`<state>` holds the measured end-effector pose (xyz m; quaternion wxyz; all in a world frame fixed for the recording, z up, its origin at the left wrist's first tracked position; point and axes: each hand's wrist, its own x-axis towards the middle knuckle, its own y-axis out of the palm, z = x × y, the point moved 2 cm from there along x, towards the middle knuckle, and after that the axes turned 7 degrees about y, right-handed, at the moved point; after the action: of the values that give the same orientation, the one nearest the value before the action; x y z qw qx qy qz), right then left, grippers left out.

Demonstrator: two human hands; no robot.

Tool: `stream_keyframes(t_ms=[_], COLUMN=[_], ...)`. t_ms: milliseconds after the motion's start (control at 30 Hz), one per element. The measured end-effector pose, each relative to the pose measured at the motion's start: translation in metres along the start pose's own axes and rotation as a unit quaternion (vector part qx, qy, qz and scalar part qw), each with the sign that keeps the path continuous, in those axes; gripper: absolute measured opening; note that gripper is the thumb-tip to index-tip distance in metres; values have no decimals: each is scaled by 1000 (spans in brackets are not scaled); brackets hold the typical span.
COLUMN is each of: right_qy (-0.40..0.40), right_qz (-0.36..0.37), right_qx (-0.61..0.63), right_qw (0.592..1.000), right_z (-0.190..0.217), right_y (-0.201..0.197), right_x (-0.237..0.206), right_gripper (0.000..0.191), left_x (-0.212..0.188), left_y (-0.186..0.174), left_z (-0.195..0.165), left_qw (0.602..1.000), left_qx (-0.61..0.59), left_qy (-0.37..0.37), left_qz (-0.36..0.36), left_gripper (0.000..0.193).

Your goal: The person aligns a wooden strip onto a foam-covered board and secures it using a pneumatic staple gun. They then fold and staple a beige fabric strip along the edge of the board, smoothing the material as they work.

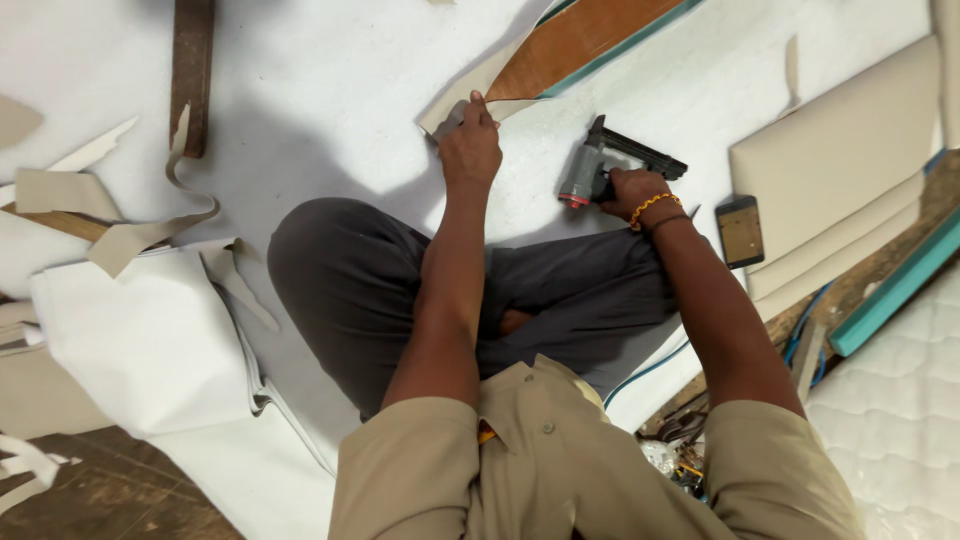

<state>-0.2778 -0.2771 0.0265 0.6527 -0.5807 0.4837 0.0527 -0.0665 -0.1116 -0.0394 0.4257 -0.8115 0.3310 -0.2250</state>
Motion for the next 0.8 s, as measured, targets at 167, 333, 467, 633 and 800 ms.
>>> stream_keyframes(t_ms=[167,333,467,633,800], right_qy=[-10,-1,-81,-116,-79], right_qz=[-34,-121,-183,-172,-136], right_qx=[55,151,235,236,241], right_qw=[998,981,951,949,958], right_z=[-14,-16,30,103,132], right_y=[-24,-75,-111,-118,-112], right_x=[-8,-11,3,24,34], right_gripper=[50,46,64,57,49], left_x=[-2,-5,-6,-3,-1], left_y=[-3,-3,-5,-11,-8], left_z=[4,5,5,7,10], left_qw=[1000,999,1000,999,1000], left_qx=[-3,-7,-3,26,-3], left_qy=[-4,6,6,-4,-24], left_qz=[-3,-37,-13,-27,18], left_gripper=[51,50,56,49,32])
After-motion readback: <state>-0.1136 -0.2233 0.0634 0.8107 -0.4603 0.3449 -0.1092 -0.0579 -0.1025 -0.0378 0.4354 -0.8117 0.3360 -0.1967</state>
